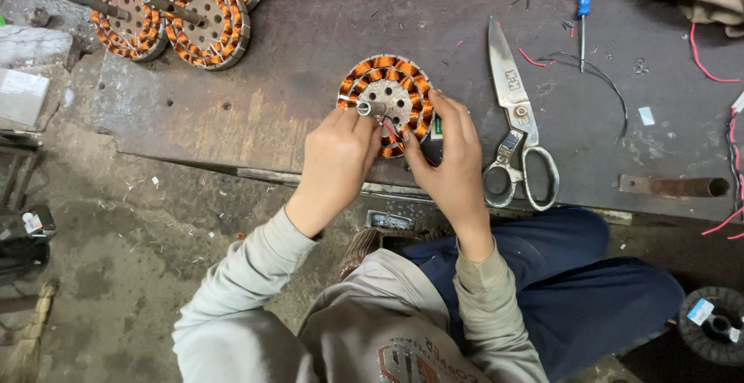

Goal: The person sits at a workbench and wires a motor stator by inserting white plastic sleeves over copper coil ends, twisting wires together, and trimming excess wire with shears. The person repeats this process for multiple coil pairs on the stator.

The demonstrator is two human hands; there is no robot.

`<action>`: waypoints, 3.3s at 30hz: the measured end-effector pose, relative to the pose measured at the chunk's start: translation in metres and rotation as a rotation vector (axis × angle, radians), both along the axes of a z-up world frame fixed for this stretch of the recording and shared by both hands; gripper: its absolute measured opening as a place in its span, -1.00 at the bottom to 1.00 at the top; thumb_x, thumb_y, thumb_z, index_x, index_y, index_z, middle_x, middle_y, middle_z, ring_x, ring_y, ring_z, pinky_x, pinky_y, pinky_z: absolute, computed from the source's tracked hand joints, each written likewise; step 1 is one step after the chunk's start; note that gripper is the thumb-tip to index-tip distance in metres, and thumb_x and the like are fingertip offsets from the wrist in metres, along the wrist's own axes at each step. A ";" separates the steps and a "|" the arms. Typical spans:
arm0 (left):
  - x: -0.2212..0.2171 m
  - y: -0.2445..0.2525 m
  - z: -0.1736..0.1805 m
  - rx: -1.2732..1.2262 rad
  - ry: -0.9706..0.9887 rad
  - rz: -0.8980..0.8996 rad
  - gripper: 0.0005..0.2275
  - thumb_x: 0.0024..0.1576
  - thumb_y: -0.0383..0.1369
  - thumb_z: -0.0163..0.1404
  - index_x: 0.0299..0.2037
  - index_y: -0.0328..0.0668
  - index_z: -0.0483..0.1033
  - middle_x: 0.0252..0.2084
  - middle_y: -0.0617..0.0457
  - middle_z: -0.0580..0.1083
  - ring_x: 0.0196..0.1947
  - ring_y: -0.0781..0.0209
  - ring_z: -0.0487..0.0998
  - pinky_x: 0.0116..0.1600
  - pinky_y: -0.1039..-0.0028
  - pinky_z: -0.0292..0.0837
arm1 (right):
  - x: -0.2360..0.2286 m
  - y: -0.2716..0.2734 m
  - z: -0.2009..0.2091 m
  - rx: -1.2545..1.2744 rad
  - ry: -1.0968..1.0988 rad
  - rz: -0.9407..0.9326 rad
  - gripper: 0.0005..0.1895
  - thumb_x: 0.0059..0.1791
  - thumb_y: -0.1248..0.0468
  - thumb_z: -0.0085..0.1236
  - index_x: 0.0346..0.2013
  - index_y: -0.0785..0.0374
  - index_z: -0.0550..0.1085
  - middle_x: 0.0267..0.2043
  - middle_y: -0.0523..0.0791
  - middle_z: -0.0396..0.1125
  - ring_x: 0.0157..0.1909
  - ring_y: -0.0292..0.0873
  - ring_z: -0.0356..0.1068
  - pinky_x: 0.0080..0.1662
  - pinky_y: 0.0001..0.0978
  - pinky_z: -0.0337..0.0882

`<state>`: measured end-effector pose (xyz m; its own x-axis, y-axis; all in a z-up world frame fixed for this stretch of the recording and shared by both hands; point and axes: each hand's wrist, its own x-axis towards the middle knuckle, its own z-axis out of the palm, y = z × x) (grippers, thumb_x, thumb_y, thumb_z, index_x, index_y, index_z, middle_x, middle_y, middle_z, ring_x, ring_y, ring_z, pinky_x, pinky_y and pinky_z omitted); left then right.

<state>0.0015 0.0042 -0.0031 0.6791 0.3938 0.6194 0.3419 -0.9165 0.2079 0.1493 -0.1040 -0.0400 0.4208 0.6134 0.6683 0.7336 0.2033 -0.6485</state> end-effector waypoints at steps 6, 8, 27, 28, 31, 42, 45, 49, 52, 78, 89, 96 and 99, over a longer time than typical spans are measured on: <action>0.003 0.009 0.005 -0.153 -0.058 -0.052 -0.79 0.09 -0.48 0.21 -0.20 -0.42 0.44 -0.26 -0.15 0.42 -0.35 -0.06 0.50 -0.25 0.21 0.42 | -0.001 0.003 0.005 0.007 -0.009 -0.028 -0.49 -0.01 0.38 0.28 0.19 0.44 0.34 0.22 0.16 0.32 0.27 0.21 0.36 0.27 -0.09 0.37; -0.002 0.009 0.010 -0.296 -0.065 -0.063 -0.74 0.09 -0.49 0.20 -0.12 -0.50 0.44 -0.14 -0.20 0.43 -0.40 0.02 0.53 -0.31 0.29 0.44 | -0.004 0.001 0.012 0.017 -0.004 -0.022 -0.50 0.00 0.37 0.26 0.19 0.44 0.34 0.21 0.16 0.32 0.26 0.20 0.37 0.26 -0.10 0.37; -0.010 0.052 0.026 -0.416 0.077 -0.371 -0.75 0.11 -0.51 0.16 -0.08 -0.47 0.40 -0.10 -0.19 0.40 -0.33 -0.04 0.53 -0.20 0.25 0.45 | -0.023 -0.022 0.039 -0.362 -0.254 -0.022 -0.77 0.00 0.39 0.13 -0.06 0.33 0.41 -0.30 0.01 0.39 -0.24 0.13 0.41 -0.19 0.00 0.35; -0.011 0.055 0.025 -0.465 0.077 -0.388 -0.73 0.11 -0.52 0.15 -0.06 -0.48 0.39 -0.12 -0.17 0.38 -0.35 0.02 0.52 -0.23 0.29 0.45 | -0.021 -0.021 0.042 -0.369 -0.181 0.022 -0.82 0.03 0.38 0.13 -0.08 0.33 0.41 -0.27 0.02 0.39 -0.22 0.12 0.40 -0.19 -0.02 0.34; -0.013 0.060 0.023 -0.498 0.072 -0.416 -0.75 0.12 -0.53 0.15 -0.08 -0.47 0.37 -0.19 -0.13 0.35 -0.37 0.13 0.50 -0.24 0.36 0.44 | -0.012 -0.022 0.060 -0.339 -0.266 0.058 -0.87 0.02 0.42 0.15 -0.16 0.35 0.42 -0.27 0.04 0.34 -0.19 0.14 0.36 -0.16 -0.03 0.32; -0.014 0.063 0.016 -0.371 -0.010 -0.501 -0.79 0.10 -0.49 0.18 -0.09 -0.41 0.55 -0.05 -0.12 0.46 -0.23 -0.01 0.56 -0.14 0.34 0.48 | -0.022 -0.018 0.173 -0.321 -1.417 -0.032 -0.86 -0.18 0.25 0.12 -0.37 0.21 0.47 -0.29 -0.16 0.26 -0.15 -0.18 0.29 -0.15 -0.36 0.27; -0.010 0.059 0.021 -0.315 -0.030 -0.502 -0.79 0.07 -0.50 0.17 -0.10 -0.39 0.57 -0.04 -0.14 0.50 -0.17 -0.11 0.59 -0.09 0.31 0.50 | -0.025 -0.013 0.192 -0.234 -1.538 -0.050 -0.89 -0.17 0.22 0.11 -0.40 0.15 0.47 -0.28 -0.20 0.26 -0.13 -0.22 0.29 -0.17 -0.39 0.23; 0.001 0.056 0.030 -0.423 -0.046 -0.485 -0.82 0.08 -0.48 0.17 -0.13 -0.37 0.59 -0.19 -0.15 0.56 -0.26 -0.11 0.60 -0.15 0.28 0.50 | -0.019 -0.012 0.212 -0.238 -1.546 -0.061 -0.91 -0.13 0.19 0.12 -0.42 0.11 0.44 -0.31 -0.23 0.22 -0.15 -0.21 0.27 -0.15 -0.37 0.24; 0.010 0.058 0.039 -0.368 -0.050 -0.542 -0.85 0.10 -0.47 0.17 -0.16 -0.38 0.61 -0.24 -0.18 0.57 -0.27 -0.12 0.61 -0.16 0.28 0.50 | -0.007 -0.011 0.222 -0.195 -1.523 -0.083 -0.90 -0.11 0.17 0.12 -0.40 0.09 0.42 -0.30 -0.21 0.20 -0.12 -0.19 0.27 -0.12 -0.34 0.24; 0.131 0.082 0.122 -0.795 0.136 -0.995 -0.89 0.17 -0.47 0.16 -0.19 -0.39 0.64 -0.38 0.09 0.61 -0.43 0.45 0.59 -0.30 0.62 0.53 | 0.004 -0.115 0.020 -0.629 -0.219 -0.531 -0.60 -0.15 0.23 0.25 -0.13 0.42 0.41 -0.20 0.13 0.37 -0.13 0.23 0.40 -0.12 -0.01 0.40; 0.115 0.084 0.125 -0.923 0.236 -0.752 -0.91 0.29 -0.43 -0.02 -0.11 -0.28 0.50 -0.46 0.04 0.54 -0.53 0.33 0.57 -0.49 0.55 0.44 | 0.021 -0.123 -0.007 -0.945 0.057 -0.665 -0.58 -0.19 0.05 0.28 -0.27 0.33 0.48 -0.44 0.17 0.44 -0.30 0.29 0.47 -0.21 0.10 0.44; 0.122 0.120 0.113 -1.029 0.251 -1.017 -0.88 0.27 -0.52 -0.03 -0.08 -0.45 0.52 -0.28 -0.02 0.58 -0.32 0.27 0.68 -0.20 0.49 0.68 | 0.038 -0.141 -0.030 -0.641 0.618 -0.458 -0.59 -0.09 0.00 0.32 -0.39 0.34 0.51 -0.59 -0.04 0.34 -0.56 -0.03 0.32 -0.44 -0.19 0.30; 0.126 0.120 0.109 -1.010 0.245 -0.972 -0.87 0.26 -0.50 0.00 -0.11 -0.47 0.53 -0.30 -0.02 0.58 -0.35 0.29 0.66 -0.24 0.51 0.65 | 0.036 -0.142 -0.036 -0.480 0.890 -0.343 -0.67 -0.10 0.12 0.35 -0.44 0.32 0.46 -0.65 -0.15 0.28 -0.64 -0.24 0.23 -0.52 -0.36 0.21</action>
